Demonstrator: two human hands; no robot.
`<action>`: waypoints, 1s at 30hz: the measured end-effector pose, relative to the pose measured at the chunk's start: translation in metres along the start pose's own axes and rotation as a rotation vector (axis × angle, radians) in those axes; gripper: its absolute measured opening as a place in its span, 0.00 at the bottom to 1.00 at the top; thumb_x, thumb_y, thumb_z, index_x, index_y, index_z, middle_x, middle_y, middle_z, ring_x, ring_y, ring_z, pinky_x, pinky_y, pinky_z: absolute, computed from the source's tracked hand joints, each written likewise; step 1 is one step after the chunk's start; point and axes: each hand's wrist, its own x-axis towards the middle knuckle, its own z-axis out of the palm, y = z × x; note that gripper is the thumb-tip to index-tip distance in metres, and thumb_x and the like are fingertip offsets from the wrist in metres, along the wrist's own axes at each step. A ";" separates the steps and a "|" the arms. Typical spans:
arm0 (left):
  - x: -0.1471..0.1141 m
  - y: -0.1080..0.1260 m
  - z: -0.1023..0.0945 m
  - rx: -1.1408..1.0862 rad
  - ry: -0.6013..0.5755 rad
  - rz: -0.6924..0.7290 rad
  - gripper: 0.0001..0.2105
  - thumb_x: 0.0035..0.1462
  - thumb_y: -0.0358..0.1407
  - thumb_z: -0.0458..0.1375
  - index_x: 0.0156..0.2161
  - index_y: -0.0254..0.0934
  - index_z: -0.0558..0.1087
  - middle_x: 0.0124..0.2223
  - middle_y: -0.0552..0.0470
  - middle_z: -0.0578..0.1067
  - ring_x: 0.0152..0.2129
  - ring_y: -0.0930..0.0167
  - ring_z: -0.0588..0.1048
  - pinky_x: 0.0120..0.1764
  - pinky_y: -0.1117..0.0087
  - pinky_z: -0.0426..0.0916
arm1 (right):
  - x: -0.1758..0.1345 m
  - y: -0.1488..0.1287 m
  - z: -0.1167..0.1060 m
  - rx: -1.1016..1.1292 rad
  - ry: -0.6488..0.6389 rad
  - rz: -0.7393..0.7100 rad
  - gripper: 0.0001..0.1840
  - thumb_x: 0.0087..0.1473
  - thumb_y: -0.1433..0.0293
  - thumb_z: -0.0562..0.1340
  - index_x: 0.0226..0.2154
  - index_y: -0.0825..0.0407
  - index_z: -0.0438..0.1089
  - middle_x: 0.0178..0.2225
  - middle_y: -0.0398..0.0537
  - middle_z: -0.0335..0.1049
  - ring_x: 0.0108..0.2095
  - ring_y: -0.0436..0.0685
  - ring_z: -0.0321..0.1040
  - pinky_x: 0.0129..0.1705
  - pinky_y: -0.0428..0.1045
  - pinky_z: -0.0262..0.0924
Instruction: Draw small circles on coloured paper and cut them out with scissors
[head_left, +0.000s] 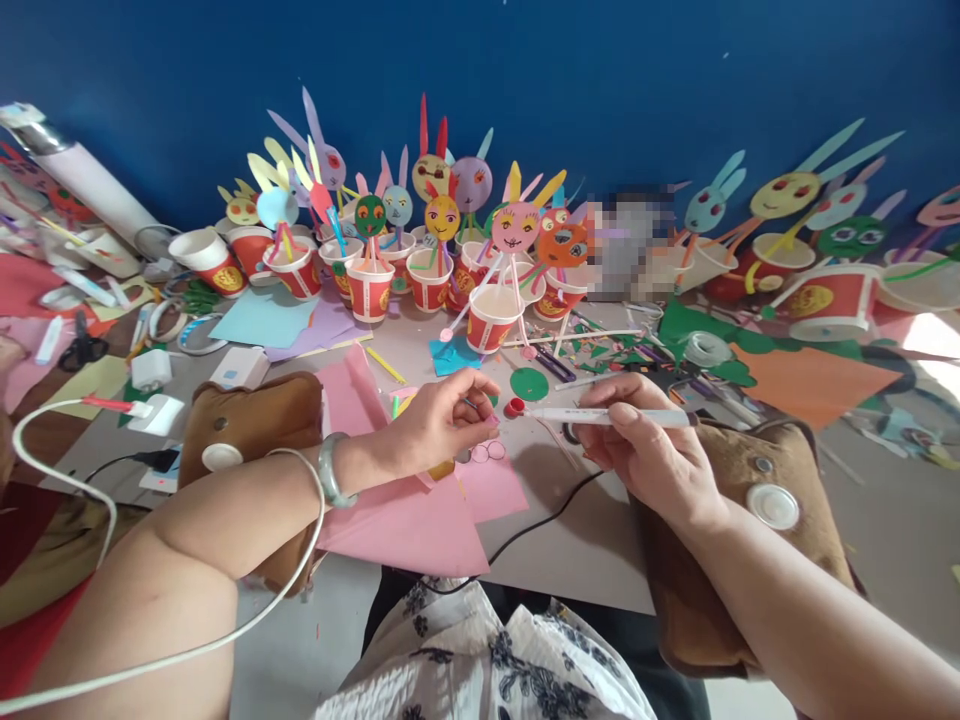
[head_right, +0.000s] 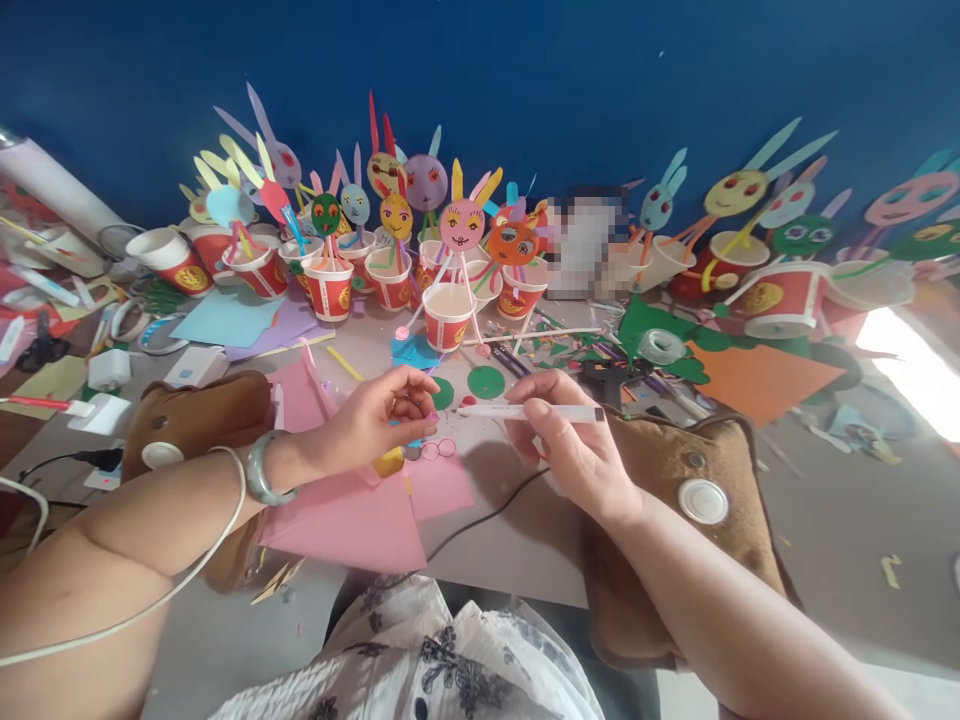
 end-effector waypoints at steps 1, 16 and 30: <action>0.000 -0.001 0.001 -0.031 0.007 0.021 0.14 0.54 0.31 0.64 0.44 0.35 0.67 0.36 0.52 0.73 0.29 0.76 0.74 0.35 0.73 0.72 | 0.001 0.001 0.001 0.062 -0.002 0.042 0.14 0.59 0.54 0.61 0.36 0.47 0.65 0.20 0.39 0.64 0.18 0.50 0.56 0.17 0.45 0.48; -0.004 -0.002 0.001 0.099 -0.010 0.135 0.14 0.54 0.29 0.64 0.45 0.35 0.69 0.42 0.48 0.78 0.39 0.71 0.78 0.44 0.70 0.73 | 0.004 0.004 0.006 0.031 -0.024 0.027 0.17 0.58 0.55 0.64 0.30 0.49 0.62 0.20 0.40 0.71 0.16 0.47 0.60 0.17 0.44 0.53; -0.007 -0.001 0.003 0.145 0.056 0.147 0.15 0.55 0.38 0.66 0.45 0.35 0.73 0.42 0.47 0.78 0.35 0.72 0.77 0.40 0.71 0.74 | 0.003 -0.001 0.006 -0.123 -0.005 0.102 0.19 0.44 0.56 0.74 0.28 0.52 0.72 0.17 0.41 0.68 0.15 0.49 0.62 0.15 0.45 0.58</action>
